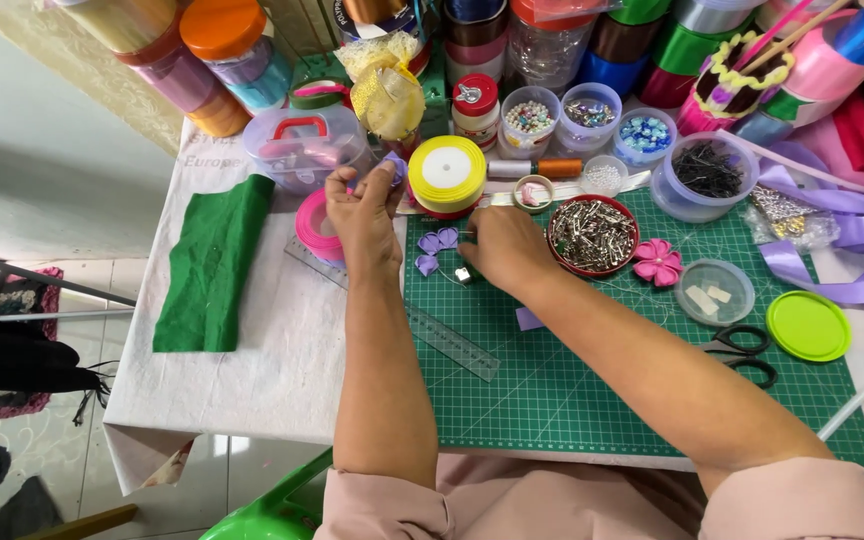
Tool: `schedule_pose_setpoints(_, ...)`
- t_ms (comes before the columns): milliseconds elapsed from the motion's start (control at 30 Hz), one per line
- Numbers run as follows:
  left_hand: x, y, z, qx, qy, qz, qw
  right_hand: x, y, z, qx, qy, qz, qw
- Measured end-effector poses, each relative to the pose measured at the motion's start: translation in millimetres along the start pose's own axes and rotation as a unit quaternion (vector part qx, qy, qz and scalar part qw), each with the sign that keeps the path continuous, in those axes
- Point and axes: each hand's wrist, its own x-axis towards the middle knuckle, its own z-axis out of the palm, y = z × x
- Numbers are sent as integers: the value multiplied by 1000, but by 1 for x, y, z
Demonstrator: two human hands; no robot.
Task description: Folding, singeing, and pinning purple ribbon segments to assemble a decorative component on a cutting mat.
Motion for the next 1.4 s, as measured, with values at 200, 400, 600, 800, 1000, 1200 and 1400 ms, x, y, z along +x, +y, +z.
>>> schedule_pose_setpoints(200, -19, 12, 7, 14, -76, -87, 993, -13, -5, 10, 38, 52, 11, 998)
schedule_pose_setpoints(400, -19, 6, -8, 187, -272, -108, 938, -11, 5, -3, 9, 41, -61, 997)
schedule_pose_setpoints(600, -18, 9, -13, 375, -350, -85, 854, -6, 22, 0, 68, 47, -37, 996)
schedule_pose_setpoints(800, -12, -21, -15, 379, -406, -71, 828, -6, 19, -4, 133, 65, -27, 989)
schedule_pose_setpoints(1000, -19, -8, -9, 342, -433, -86, 830, -5, 19, -11, 248, 59, -20, 967)
schedule_pose_setpoints(1200, -33, 3, 3, 284, -455, -110, 837, -14, 9, -28, 396, 22, -32, 918)
schedule_pose_setpoints(1400, -34, 3, 2, 161, -499, -116, 844, -38, 2, -57, 561, -64, 18, 825)
